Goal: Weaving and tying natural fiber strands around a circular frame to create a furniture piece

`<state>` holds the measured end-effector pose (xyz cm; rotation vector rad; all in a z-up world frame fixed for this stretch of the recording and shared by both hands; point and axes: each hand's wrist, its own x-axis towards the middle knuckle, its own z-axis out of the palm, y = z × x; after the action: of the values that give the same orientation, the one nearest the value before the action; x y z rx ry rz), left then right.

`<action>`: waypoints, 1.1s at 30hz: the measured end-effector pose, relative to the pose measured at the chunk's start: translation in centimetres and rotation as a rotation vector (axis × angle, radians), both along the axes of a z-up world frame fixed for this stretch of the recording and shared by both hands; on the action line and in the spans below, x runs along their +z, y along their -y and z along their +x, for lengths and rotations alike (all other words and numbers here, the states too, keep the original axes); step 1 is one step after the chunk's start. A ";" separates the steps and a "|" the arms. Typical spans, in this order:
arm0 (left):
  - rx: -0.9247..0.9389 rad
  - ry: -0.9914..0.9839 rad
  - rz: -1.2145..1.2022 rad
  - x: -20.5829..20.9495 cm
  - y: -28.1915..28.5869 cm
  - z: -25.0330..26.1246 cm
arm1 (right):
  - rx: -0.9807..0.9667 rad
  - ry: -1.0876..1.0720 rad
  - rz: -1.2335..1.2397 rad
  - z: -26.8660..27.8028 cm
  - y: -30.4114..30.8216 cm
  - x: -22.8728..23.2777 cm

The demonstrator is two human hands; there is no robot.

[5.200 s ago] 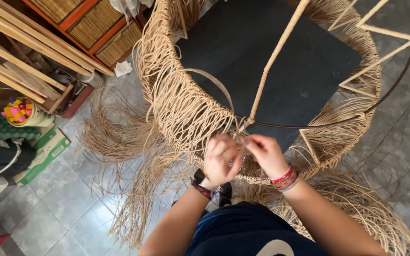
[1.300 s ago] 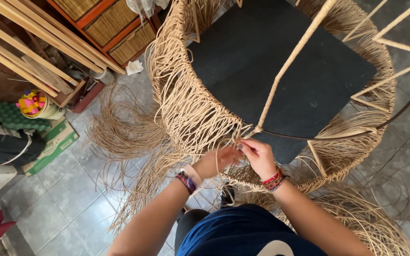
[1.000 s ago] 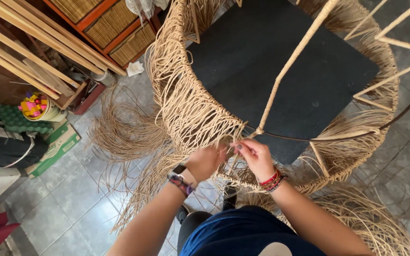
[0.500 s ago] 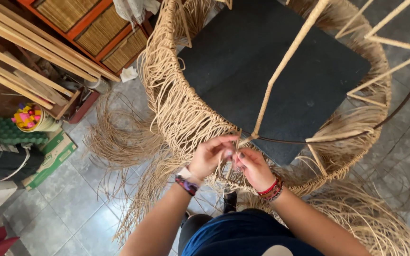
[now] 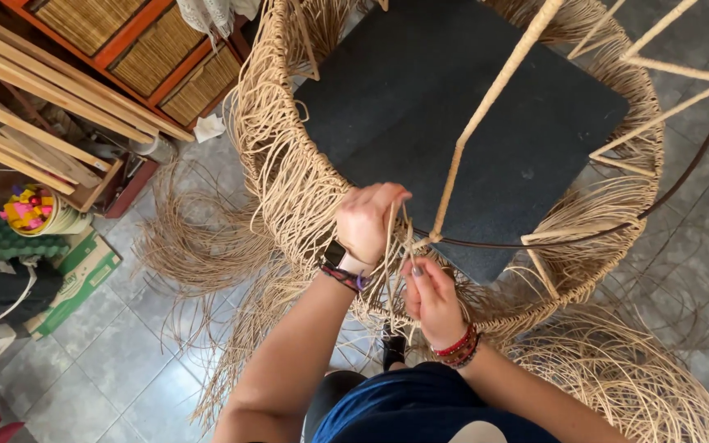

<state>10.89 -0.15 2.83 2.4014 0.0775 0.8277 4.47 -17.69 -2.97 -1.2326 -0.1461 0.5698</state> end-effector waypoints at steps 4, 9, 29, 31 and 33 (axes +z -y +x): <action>0.066 -0.006 -0.120 -2.5 -1.0 2.8 | -0.046 -0.091 0.003 -1.4 0.5 -0.7; 0.085 -0.243 0.026 -14.4 -2.5 6.6 | 0.006 0.002 0.096 -2.8 1.7 -3.5; -0.415 -0.252 -1.208 -5.9 5.0 -13.0 | 0.233 1.179 -1.259 4.2 1.8 8.0; -0.442 -0.283 -1.197 -8.5 5.2 -12.0 | 0.072 1.277 -1.222 6.9 1.0 8.0; -0.457 -0.235 -1.109 -14.7 6.0 -10.6 | 0.117 1.468 -1.243 8.6 0.0 6.0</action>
<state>0.27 -6.17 -11.90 1.3553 0.0536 0.1657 13.09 -17.74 3.04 -2.6751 -1.2300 -0.3920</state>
